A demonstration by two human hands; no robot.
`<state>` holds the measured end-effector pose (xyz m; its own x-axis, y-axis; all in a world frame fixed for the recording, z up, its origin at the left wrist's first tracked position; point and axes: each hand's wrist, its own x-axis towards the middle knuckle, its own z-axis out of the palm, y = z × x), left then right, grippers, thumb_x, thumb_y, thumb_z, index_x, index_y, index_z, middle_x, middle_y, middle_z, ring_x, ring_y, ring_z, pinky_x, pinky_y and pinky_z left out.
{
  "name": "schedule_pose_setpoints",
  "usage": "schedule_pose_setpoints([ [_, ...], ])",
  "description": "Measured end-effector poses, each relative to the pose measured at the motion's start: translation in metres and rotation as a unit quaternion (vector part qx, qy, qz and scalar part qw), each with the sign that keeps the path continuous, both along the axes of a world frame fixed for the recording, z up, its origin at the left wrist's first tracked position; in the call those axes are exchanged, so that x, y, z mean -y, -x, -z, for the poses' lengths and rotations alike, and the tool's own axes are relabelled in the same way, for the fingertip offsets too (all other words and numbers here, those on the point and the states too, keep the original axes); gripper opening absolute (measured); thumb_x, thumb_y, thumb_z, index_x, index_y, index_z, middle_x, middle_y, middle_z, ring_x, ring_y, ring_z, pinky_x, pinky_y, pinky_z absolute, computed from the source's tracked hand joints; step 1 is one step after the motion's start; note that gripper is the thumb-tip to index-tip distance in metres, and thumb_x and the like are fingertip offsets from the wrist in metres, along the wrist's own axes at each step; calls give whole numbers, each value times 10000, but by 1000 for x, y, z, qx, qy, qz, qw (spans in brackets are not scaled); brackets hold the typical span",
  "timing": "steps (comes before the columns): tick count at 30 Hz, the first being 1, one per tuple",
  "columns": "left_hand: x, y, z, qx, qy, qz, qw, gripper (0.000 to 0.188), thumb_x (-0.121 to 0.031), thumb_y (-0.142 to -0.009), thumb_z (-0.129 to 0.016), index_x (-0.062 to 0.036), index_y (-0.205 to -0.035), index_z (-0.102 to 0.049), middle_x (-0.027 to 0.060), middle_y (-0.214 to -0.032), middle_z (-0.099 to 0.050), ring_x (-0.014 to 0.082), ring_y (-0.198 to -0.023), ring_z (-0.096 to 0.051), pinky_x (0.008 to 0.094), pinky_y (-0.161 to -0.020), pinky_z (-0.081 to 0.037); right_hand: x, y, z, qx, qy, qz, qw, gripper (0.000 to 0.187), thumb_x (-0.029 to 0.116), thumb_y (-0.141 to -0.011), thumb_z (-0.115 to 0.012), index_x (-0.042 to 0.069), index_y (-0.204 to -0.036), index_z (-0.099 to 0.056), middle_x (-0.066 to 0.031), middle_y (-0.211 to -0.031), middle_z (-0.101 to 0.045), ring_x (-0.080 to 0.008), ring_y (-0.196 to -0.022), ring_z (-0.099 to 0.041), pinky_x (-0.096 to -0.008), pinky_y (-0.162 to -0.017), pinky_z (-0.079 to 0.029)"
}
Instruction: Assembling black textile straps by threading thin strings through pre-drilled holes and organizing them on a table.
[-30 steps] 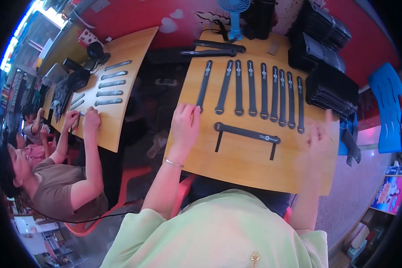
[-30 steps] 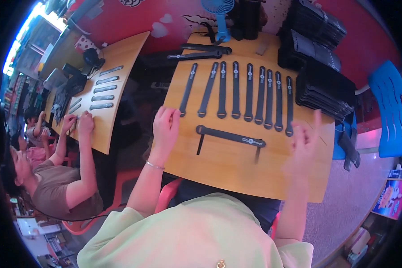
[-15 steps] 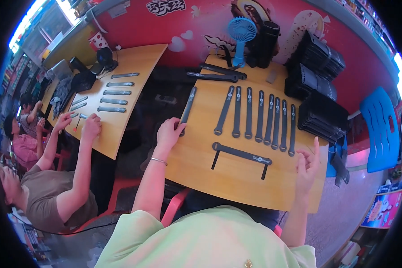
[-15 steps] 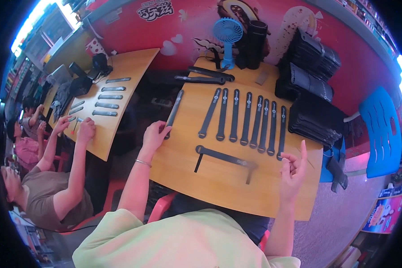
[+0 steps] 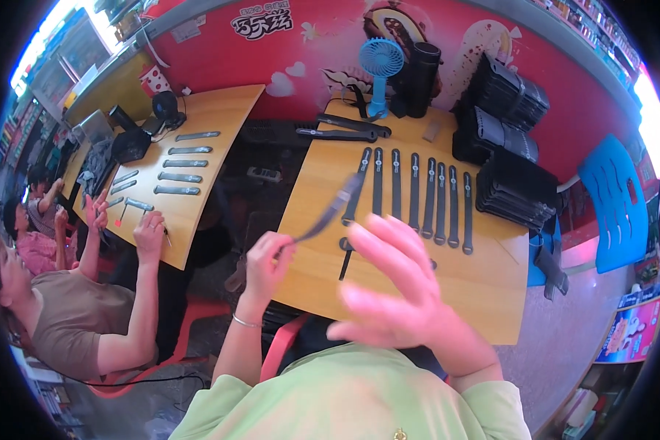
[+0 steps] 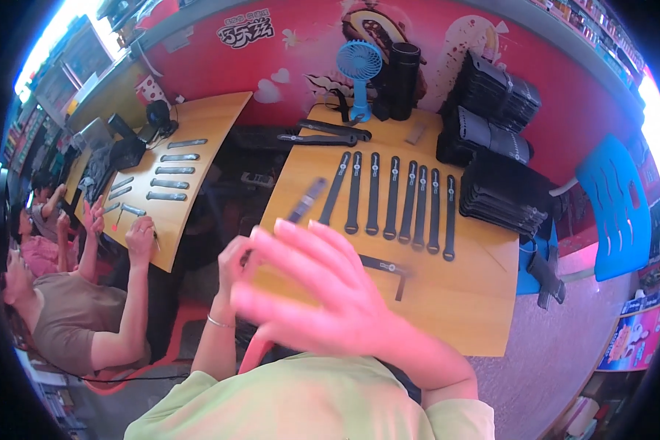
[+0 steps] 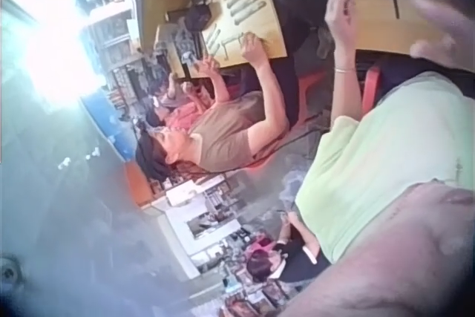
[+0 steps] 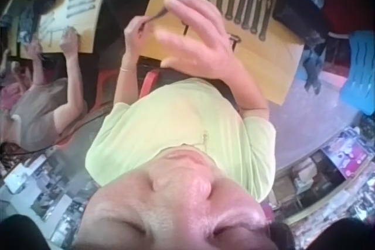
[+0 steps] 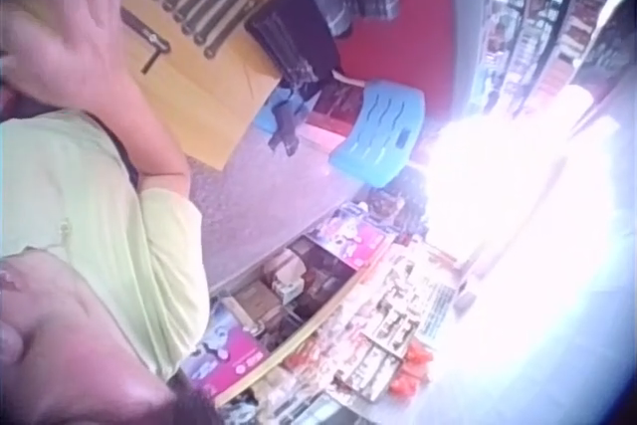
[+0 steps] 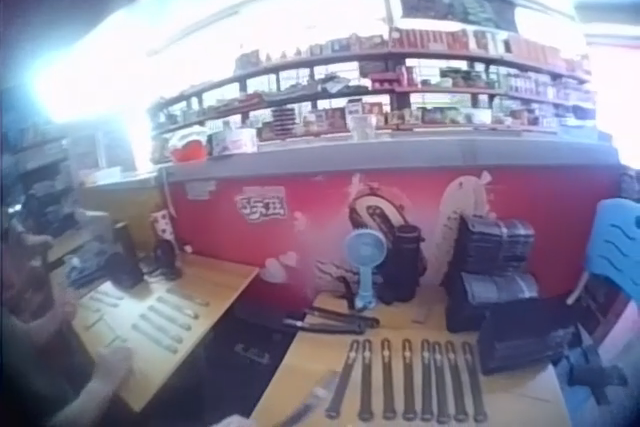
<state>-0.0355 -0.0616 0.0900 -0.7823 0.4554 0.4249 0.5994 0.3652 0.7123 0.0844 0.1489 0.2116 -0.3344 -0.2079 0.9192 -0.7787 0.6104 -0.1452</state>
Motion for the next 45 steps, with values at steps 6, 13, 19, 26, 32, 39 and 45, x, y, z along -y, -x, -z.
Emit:
schedule_pose_setpoints([
  [6,-31,-41,-20,104,17,205,973,108,3,-786,-633,-9,-893,-638,93,-769,-604,223,-695,-609,292,-575,-472,-35,-25,80,448,54,67,890,467,110,-736,-699,60,-1176,-550,-121,-1075,-598,-272,-996,-565,-351,-892,-422],
  [13,-62,-46,3,183,33,253,949,122,16,-800,-619,-12,-917,-641,85,-751,-592,187,-651,-585,261,-572,-450,-79,-80,118,626,227,84,741,135,39,-812,-620,18,-945,-630,-32,-818,-613,-101,-731,-576,-221,-635,-459],
  [19,-72,-41,13,348,-15,177,920,159,28,-857,-553,1,-1000,-616,41,-775,-607,96,-681,-591,206,-587,-462,-95,-84,140,638,330,94,690,159,89,-824,-606,28,-969,-629,-82,-843,-624,-185,-785,-604,-304,-726,-467],
  [26,-76,-27,37,375,-82,121,916,175,31,-871,-540,13,-1036,-595,54,-844,-610,122,-719,-625,218,-645,-501,-100,-67,153,575,315,134,743,173,40,-825,-574,12,-988,-624,-82,-863,-636,-158,-771,-605,-281,-703,-469],
  [32,-79,-14,48,435,-93,47,894,168,43,-867,-545,35,-1030,-583,82,-869,-634,138,-771,-648,222,-694,-527,-97,-66,167,564,446,159,677,174,6,-861,-557,11,-1016,-635,19,-763,-556,-41,-653,-498,-183,-576,-405],
  [39,-80,-2,57,409,-85,42,908,174,44,-849,-560,48,-1020,-589,74,-869,-627,133,-744,-649,214,-646,-522,-97,-65,182,527,422,196,711,163,-3,-864,-560,21,-1012,-625,20,-781,-563,-40,-639,-501,-168,-556,-398],
  [45,-80,3,55,410,-54,13,910,162,38,-844,-565,37,-998,-617,61,-844,-613,117,-723,-644,197,-598,-501,-93,-60,174,528,487,187,670,162,-28,-838,-595,13,-992,-623,47,-798,-575,-15,-678,-485,-164,-613,-392],
])
